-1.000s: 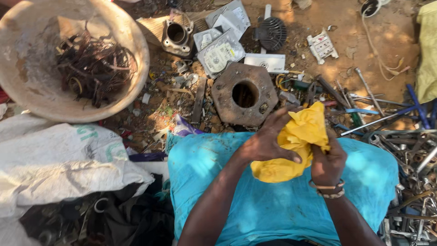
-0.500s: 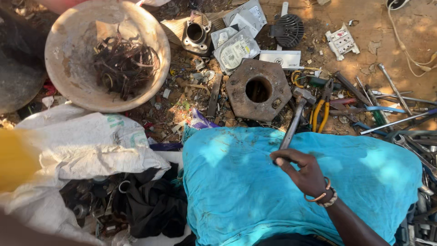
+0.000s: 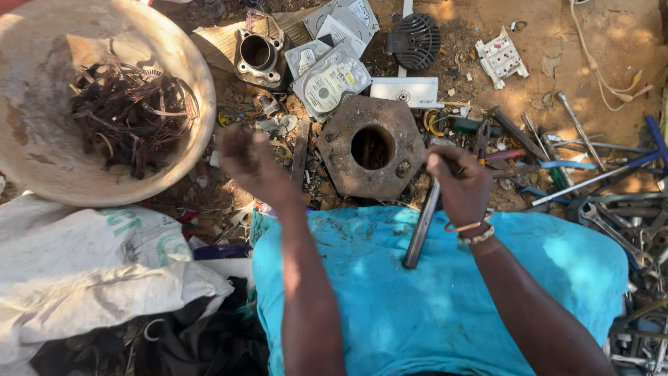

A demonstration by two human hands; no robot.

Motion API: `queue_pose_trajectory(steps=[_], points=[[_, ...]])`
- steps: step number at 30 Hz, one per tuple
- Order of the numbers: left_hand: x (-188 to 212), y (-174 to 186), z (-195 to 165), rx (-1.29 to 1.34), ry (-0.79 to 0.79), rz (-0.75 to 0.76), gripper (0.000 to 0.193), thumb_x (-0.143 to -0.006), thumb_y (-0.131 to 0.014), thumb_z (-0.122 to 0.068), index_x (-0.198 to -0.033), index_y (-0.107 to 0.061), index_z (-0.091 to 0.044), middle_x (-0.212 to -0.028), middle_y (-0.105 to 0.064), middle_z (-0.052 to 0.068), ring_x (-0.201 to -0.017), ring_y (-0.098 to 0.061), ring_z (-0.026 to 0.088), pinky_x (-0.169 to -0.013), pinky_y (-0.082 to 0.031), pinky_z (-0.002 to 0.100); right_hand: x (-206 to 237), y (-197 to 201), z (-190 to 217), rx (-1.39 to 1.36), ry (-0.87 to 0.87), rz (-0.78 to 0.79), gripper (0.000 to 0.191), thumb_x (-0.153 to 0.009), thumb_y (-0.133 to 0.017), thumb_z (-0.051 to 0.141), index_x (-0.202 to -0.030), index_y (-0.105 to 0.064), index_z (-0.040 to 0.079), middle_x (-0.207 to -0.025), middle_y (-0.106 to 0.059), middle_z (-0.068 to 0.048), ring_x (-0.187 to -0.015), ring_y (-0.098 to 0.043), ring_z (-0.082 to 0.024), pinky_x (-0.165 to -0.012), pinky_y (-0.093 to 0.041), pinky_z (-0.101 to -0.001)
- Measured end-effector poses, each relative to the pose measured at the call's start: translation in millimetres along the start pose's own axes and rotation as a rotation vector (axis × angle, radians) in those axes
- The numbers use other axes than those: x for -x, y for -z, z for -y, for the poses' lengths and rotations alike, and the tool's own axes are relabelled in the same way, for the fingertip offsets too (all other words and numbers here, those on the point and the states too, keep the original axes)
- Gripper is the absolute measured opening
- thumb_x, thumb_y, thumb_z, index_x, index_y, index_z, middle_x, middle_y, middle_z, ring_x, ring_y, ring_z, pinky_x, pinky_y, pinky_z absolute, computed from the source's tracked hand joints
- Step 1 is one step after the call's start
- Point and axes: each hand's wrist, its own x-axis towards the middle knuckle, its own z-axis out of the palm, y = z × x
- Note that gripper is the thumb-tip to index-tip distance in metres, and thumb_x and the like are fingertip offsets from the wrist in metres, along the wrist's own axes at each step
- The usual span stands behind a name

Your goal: The person sits on the ground and dismantles scrap metal components on a stone anvil block. They hammer a blue plastic-metal part, pull pieces apart by hand, use pliers on a fitting, hammer a metal bracket and a hard drive casing, and place removed metal pieces into a bowl of scrap.

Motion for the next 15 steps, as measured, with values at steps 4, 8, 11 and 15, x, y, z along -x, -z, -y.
queue_pose_trajectory(steps=[4,8,11,15], points=[[-2.7,-9.1,107.6,-0.270,0.169,0.097,0.051,-0.095,-0.070,-0.010,-0.141,-0.049,-0.001,-0.133,-0.057,0.013,-0.114,-0.061,0.019,-0.097,-0.057,0.032,-94.2,-7.6,-20.1,0.350,0.080,-0.059,0.025,-0.101,-0.079,0.020,-0.119,-0.074,0.003,-0.108,-0.076,-0.011,-0.096,-0.073,-0.017,-0.086,-0.059,-0.0292],[-28.8,-19.7,99.6,-0.429,0.233,0.140,0.046,-0.093,-0.069,-0.015,-0.136,-0.054,-0.003,-0.119,-0.064,0.012,-0.100,-0.068,0.016,-0.085,-0.062,0.031,-199.9,-45.6,-48.1,0.490,0.263,0.098,0.036,-0.096,-0.078,0.016,-0.127,-0.071,0.000,-0.126,-0.070,-0.018,-0.106,-0.074,-0.028,-0.091,-0.062,-0.0374],[-38.8,-28.0,93.0,-0.433,0.223,0.116,0.042,-0.095,-0.067,-0.014,-0.135,-0.058,-0.004,-0.116,-0.063,0.011,-0.093,-0.065,0.016,-0.080,-0.060,0.032,-258.8,-81.4,-74.2,0.777,0.401,0.246,0.060,-0.083,-0.086,0.023,-0.135,-0.066,0.002,-0.133,-0.065,-0.023,-0.117,-0.061,-0.043,-0.100,-0.049,-0.0541],[-40.4,-24.9,112.4,-0.395,0.187,0.165,0.041,-0.097,-0.069,-0.015,-0.134,-0.057,-0.003,-0.115,-0.065,0.011,-0.099,-0.067,0.015,-0.088,-0.061,0.032,-291.5,-108.1,-102.7,1.077,0.653,0.350,0.073,-0.070,-0.091,0.025,-0.135,-0.065,0.006,-0.130,-0.068,-0.019,-0.125,-0.052,-0.044,-0.105,-0.039,-0.0599]])
